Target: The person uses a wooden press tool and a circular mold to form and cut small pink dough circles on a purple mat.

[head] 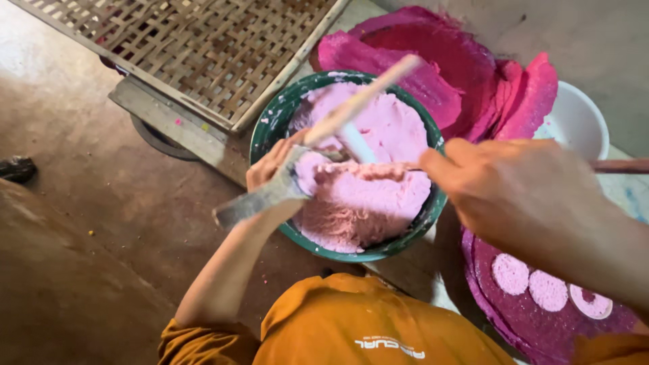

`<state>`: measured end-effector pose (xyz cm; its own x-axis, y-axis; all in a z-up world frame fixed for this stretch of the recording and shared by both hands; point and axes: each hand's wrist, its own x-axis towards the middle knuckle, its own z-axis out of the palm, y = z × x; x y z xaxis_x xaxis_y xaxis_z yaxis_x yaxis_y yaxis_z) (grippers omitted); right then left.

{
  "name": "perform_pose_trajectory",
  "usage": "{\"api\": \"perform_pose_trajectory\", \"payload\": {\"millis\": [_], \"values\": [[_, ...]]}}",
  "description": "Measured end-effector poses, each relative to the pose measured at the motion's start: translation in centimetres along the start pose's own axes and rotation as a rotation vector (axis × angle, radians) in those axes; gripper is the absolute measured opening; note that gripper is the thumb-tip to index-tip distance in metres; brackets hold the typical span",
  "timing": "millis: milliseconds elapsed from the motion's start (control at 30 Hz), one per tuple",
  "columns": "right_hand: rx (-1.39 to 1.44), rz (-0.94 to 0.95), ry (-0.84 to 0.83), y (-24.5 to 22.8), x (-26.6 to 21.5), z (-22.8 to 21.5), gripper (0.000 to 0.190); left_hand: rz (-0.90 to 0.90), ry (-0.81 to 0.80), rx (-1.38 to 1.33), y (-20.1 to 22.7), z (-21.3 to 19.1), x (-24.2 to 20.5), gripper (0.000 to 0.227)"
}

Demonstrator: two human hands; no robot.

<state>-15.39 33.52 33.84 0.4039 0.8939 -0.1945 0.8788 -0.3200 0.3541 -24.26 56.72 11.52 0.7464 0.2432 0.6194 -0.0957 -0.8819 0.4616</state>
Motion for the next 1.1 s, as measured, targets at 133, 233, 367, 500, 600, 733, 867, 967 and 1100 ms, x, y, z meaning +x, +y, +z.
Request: {"api": "perform_pose_trajectory", "payload": {"millis": [133, 233, 367, 500, 600, 733, 867, 967, 1100], "values": [[-0.163, -0.185, 0.159, -3.0, 3.2, 6.7, 0.013, -0.024, -0.117, -0.084, 0.9, 1.4, -0.1, 0.071], [-0.2, -0.228, 0.309, -4.8, 4.4, 10.2, 0.018, -0.027, -0.105, -0.085, 1.3, 2.2, -0.7, 0.068], [0.14, -0.158, 0.381, -2.2, 1.1, 7.1, 0.028, -0.152, -0.013, -0.11, 0.4, 1.3, -1.4, 0.062], [0.58, 0.129, 0.319, -0.6, 0.2, 5.7, 0.038, -0.472, 0.128, -0.321, -0.4, 0.6, 0.5, 0.048], [0.85, 0.091, 0.468, -4.1, 4.8, 11.7, 0.044, -0.094, 0.29, -0.063, -0.2, 1.5, 1.1, 0.047], [1.261, 0.125, 0.39, -8.2, 4.9, 19.1, 0.055, -0.005, 0.269, 0.122, -1.8, 1.8, 1.4, 0.051], [1.375, 0.128, 0.157, -5.8, 3.1, 19.7, 0.063, -0.104, 0.193, 0.173, -2.4, 1.9, 1.2, 0.051], [1.391, 0.302, 0.336, -3.8, 4.4, 19.2, 0.043, -0.166, 0.08, 0.18, -1.7, 2.3, 1.7, 0.065], [1.379, 0.252, 0.362, -5.6, 7.4, 21.3, 0.044, -0.149, 0.068, 0.158, -1.3, 3.0, 2.2, 0.074]]}}
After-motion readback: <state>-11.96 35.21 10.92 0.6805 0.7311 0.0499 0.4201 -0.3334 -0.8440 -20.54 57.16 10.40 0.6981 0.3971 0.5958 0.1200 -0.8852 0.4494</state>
